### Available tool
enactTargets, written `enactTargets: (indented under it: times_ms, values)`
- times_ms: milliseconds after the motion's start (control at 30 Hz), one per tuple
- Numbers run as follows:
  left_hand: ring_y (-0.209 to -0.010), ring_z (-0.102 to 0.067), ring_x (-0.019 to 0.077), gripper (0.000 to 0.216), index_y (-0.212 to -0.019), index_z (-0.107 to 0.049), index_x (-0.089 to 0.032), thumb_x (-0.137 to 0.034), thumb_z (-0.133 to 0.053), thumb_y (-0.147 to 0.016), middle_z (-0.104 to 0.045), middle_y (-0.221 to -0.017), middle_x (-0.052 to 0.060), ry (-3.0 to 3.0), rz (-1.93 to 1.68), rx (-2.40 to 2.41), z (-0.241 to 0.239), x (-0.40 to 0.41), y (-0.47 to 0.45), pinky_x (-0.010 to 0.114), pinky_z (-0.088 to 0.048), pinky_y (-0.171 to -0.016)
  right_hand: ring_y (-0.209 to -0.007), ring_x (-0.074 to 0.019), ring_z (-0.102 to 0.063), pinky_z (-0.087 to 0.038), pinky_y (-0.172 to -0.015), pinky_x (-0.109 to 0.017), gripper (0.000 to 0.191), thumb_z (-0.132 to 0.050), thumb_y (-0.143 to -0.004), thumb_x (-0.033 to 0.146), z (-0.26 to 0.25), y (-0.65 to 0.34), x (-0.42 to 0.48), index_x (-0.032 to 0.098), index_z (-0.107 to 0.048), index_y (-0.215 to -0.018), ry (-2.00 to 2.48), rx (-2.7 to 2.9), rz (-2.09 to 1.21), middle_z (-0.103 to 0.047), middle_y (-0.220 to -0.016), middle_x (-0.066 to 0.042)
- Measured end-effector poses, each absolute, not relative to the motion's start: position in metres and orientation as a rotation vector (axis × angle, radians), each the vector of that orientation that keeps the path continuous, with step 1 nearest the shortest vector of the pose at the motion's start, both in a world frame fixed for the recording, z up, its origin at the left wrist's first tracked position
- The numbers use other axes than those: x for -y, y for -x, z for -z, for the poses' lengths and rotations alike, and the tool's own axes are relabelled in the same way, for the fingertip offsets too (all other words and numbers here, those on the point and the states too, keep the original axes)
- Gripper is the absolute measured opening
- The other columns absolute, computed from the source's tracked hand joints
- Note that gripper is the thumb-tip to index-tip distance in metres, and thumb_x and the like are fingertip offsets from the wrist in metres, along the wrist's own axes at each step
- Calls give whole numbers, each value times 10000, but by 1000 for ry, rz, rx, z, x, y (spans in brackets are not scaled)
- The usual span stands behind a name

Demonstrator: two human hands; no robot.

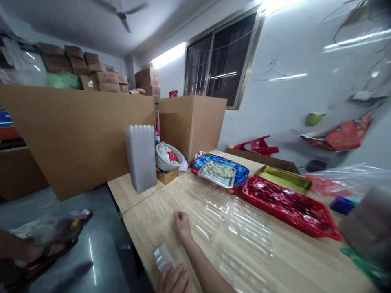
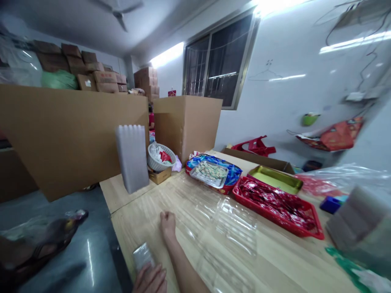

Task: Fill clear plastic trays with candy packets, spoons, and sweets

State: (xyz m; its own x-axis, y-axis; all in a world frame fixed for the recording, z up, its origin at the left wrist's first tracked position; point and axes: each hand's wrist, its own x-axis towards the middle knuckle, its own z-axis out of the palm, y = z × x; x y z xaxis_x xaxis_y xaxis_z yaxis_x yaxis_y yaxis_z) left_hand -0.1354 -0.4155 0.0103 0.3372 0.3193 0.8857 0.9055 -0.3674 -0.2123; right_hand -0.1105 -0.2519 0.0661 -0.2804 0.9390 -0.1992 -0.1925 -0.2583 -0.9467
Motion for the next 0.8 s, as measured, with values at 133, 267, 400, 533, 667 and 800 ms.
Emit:
enactTargets:
  times_ms: [133,267,400,533,667,800]
  values:
    - [-1266,-457,308,427,-1137,-577,-18,-263,-524,-790,-657,-1131,195,2172,942,1153,-46,438,133,495,-244,-1140,-645,-161,-502,-399,-646,-275,226,-750,-552,352,-67,50,287,178,-606,-558,1056,1237,-1688,-549,-564,16]
    - [-1324,-373,330,623,-1289,-441,-17,-187,-546,-698,-554,-1286,217,2366,869,1379,-72,454,132,533,-318,-1084,-653,-139,-485,-359,-677,-271,284,-728,-654,408,-82,-12,342,144,-636,-606,860,1380,-1994,-567,-628,1]
    - [-1326,-370,330,654,-1325,-396,-36,-202,-572,-716,-554,-1285,217,2383,915,1348,-76,453,131,534,-304,-1085,-709,-136,-467,-326,-697,-262,281,-720,-700,404,-99,-43,375,145,-626,-639,729,1408,-2077,-535,-699,4]
    - [-1317,-384,328,666,-1340,-373,-50,-193,-579,-724,-558,-1279,220,2401,905,1340,-77,452,132,536,-313,-1074,-696,-135,-442,-308,-680,-263,314,-729,-682,430,-103,-44,376,146,-610,-621,689,1428,-2073,-505,-695,9]
    - [-1323,-376,326,663,-1338,-374,-53,-200,-579,-725,-548,-1292,219,2420,865,1353,-81,452,132,534,-312,-1074,-683,-138,-423,-307,-682,-268,348,-712,-675,464,-100,-39,376,155,-565,-611,699,1410,-2080,-480,-674,16]
    - [-1337,-353,327,642,-1301,-405,-34,-186,-585,-704,-548,-1289,221,2406,843,1329,-81,451,132,531,-283,-1091,-677,-144,-407,-313,-671,-270,363,-659,-720,499,-90,-39,382,174,-520,-639,806,1445,-1965,-441,-652,26]
